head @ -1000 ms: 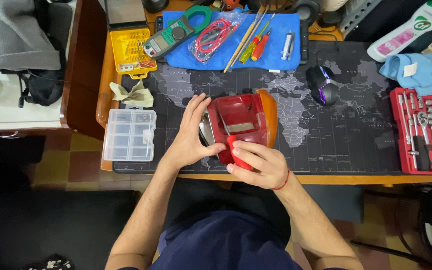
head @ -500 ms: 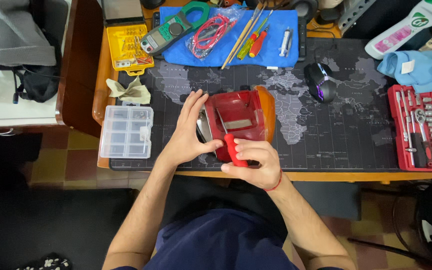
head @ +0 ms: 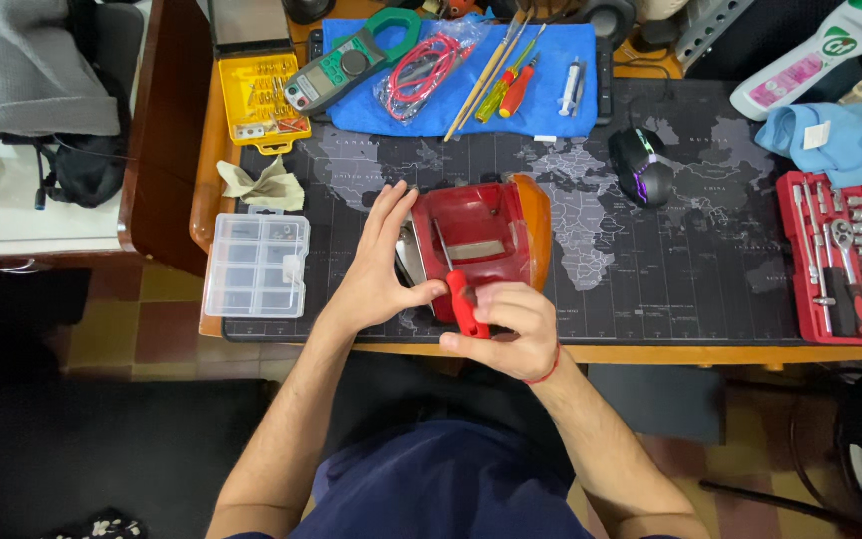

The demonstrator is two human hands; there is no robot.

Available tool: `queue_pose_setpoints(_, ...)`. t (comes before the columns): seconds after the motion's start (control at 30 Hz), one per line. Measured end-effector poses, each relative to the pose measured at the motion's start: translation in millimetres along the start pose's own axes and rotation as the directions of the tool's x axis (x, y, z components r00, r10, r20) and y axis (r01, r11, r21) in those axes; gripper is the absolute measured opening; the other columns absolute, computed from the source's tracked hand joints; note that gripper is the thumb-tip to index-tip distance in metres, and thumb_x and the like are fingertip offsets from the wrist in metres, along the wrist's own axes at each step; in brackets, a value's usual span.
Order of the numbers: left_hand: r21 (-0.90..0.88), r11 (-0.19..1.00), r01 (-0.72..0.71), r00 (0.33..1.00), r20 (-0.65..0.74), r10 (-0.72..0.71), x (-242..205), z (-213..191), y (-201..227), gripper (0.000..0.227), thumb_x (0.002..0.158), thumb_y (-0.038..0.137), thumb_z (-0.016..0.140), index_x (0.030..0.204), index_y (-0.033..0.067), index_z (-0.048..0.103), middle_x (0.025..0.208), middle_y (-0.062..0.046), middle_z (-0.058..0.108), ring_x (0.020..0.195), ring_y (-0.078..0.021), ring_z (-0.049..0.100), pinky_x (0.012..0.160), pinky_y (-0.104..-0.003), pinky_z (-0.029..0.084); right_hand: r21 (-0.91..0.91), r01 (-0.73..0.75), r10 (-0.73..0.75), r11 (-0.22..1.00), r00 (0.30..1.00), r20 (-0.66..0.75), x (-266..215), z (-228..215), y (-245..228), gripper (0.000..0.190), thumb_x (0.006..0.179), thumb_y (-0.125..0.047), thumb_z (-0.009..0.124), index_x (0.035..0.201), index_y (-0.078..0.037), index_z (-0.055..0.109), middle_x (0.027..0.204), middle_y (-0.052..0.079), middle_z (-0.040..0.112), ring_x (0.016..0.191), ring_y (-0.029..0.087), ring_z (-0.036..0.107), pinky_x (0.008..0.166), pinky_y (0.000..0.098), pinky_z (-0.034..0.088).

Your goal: The person uses a red-handled screwdriver to pry and separate a red and orange plastic housing on a workbench. They then pick small screws from a compartmentalized parts box and place them into the housing, followed by reassembling the two halves of the housing.

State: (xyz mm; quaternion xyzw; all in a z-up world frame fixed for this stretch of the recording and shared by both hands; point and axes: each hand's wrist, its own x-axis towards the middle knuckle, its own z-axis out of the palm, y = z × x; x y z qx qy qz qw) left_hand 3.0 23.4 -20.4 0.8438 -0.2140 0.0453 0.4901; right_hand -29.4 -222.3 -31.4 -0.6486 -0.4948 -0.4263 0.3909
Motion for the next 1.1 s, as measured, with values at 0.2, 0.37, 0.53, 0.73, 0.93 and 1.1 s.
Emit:
queue_pose_setpoints(0.2,0.001,1.0,-0.008,1.0,0.0,0.008,0,1,-2,0.13,0.081,0.072,0.09,0.177,0.0099,0.029,0.182,-0.022,0.024,0.17,-0.0502,0.015,0.136,-0.071,0.018,-0.07,0.056,-0.061,0.996,0.996,-0.064,35,-5,-9,0.019,0.09,-0.005,0.092,0.103,-0.018,0.092,0.105,0.014,0.08,0.091,0.032,0.081,0.083,0.0447,0.076)
queue_pose_setpoints(0.37,-0.009,1.0,-0.022,1.0,-0.009,0.022,-1,0,-1,0.131,0.08,0.072,0.091,0.177,0.0092,0.03,0.181,-0.023,0.025,0.169,-0.0515,0.015,0.135,-0.071,0.019,0.0,0.073,-0.073,0.997,0.997,-0.034,40,-2,-13,0.019,0.1,-0.001,0.079,0.103,-0.014,0.091,0.109,0.018,0.086,0.094,0.036,0.085,0.087,0.0487,0.074)
queue_pose_setpoints(0.53,0.012,1.0,-0.013,1.0,-0.008,0.013,-1,1,0,0.131,0.08,0.071,0.091,0.177,0.0092,0.03,0.182,-0.022,0.025,0.17,-0.0502,0.016,0.137,-0.069,0.019,-0.082,0.058,-0.061,0.995,0.997,-0.036,2,10,-5,0.016,0.094,-0.01,0.089,0.105,-0.021,0.093,0.111,0.008,0.083,0.096,0.024,0.074,0.091,0.0428,0.069)
queue_pose_setpoints(0.73,0.012,1.0,0.0,1.0,-0.005,0.0,-1,1,-2,0.132,0.078,0.073,0.091,0.178,0.0115,0.029,0.183,-0.02,0.024,0.171,-0.0478,0.015,0.137,-0.068,0.019,0.023,0.073,-0.068,0.997,0.986,-0.149,41,9,-11,0.022,0.082,-0.001,0.097,0.097,-0.016,0.092,0.11,0.009,0.077,0.093,0.029,0.081,0.085,0.0456,0.076)
queue_pose_setpoints(0.93,0.0,1.0,0.024,1.0,0.013,-0.024,-2,-1,5,0.131,0.079,0.074,0.089,0.178,0.0116,0.028,0.183,-0.02,0.023,0.171,-0.0471,0.013,0.136,-0.07,0.019,0.076,-0.012,0.022,0.997,0.99,-0.137,17,10,-9,0.02,0.103,-0.012,0.074,0.093,-0.009,0.091,0.106,0.014,0.088,0.1,0.039,0.085,0.097,0.0539,0.069)
queue_pose_setpoints(1.1,0.011,1.0,0.008,1.0,-0.002,-0.008,-2,1,2,0.131,0.078,0.074,0.09,0.177,0.0113,0.03,0.182,-0.02,0.024,0.171,-0.0462,0.015,0.137,-0.066,0.019,-0.022,-0.014,0.012,1.0,0.996,-0.088,20,4,-11,0.022,0.101,-0.018,0.07,0.102,-0.017,0.092,0.11,0.004,0.085,0.102,0.026,0.08,0.099,0.0459,0.064)
